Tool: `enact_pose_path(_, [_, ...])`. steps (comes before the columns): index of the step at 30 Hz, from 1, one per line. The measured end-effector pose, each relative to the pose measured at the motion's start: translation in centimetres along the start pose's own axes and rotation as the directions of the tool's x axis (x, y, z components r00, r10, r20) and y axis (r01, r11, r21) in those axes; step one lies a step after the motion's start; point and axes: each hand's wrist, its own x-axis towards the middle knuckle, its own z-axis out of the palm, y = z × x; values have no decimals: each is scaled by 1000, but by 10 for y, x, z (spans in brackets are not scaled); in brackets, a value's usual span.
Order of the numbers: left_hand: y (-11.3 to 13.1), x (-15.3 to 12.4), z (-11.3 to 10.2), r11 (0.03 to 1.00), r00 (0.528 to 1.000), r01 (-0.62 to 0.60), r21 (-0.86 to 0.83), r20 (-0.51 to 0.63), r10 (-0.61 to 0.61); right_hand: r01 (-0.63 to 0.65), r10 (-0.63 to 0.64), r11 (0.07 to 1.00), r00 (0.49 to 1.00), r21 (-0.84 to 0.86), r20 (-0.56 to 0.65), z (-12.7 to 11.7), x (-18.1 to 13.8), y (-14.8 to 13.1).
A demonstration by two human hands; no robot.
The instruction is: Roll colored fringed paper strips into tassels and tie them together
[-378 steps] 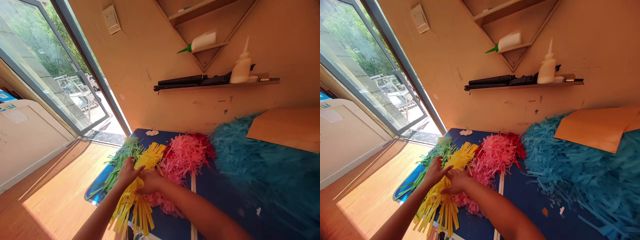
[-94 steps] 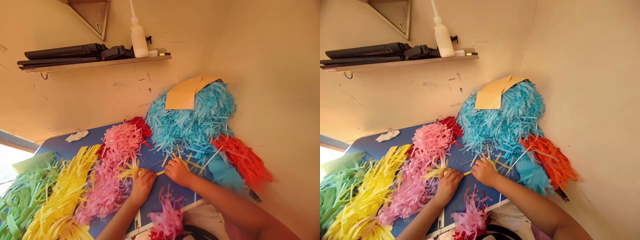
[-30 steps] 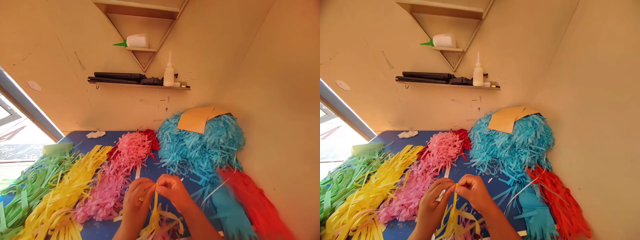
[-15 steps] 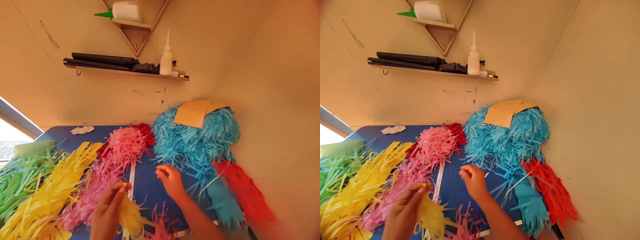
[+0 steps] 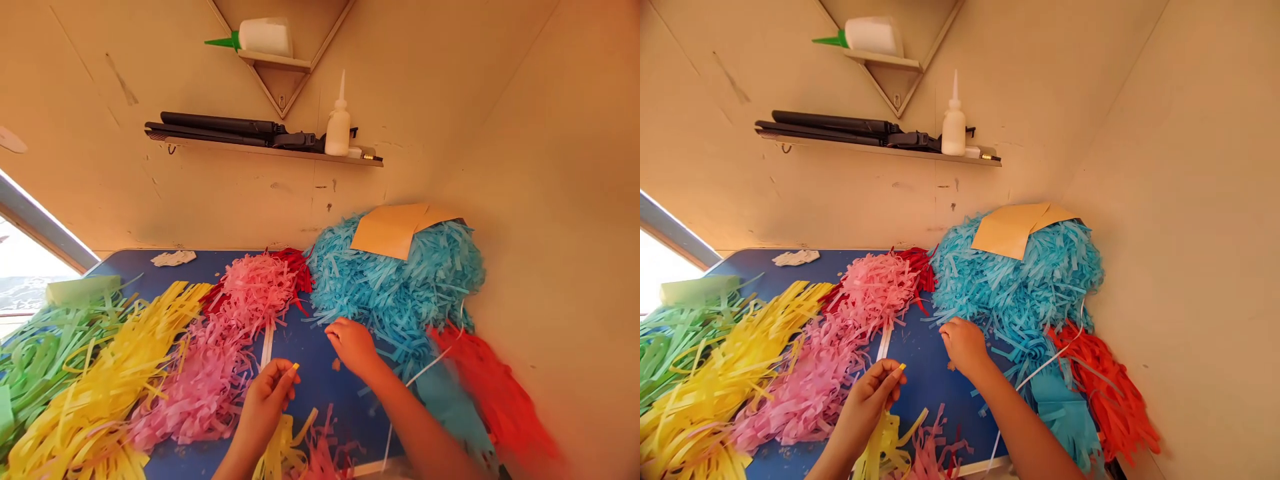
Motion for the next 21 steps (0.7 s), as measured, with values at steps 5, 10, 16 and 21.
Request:
enact_pose_path(5, [-3,14,16,994,996,78,-72,58,-74,34,-35,999,985,-12,-171,8,-22,4])
enact_pose_path(10, [-5,19,28,989,993,101,-111,67,-94,72,-21,983,957,169,-288,2,-37,10])
enact_pose_path(16, [-5,7,38,910,960,263,-320,183,-213,134,-51,963,942,232,-332,16,-67,-14])
enact_pose_path(21, [-5,4,37,820,920,393,-416,188,-345,173,-46,955,890,240,-455,34,-72,-14])
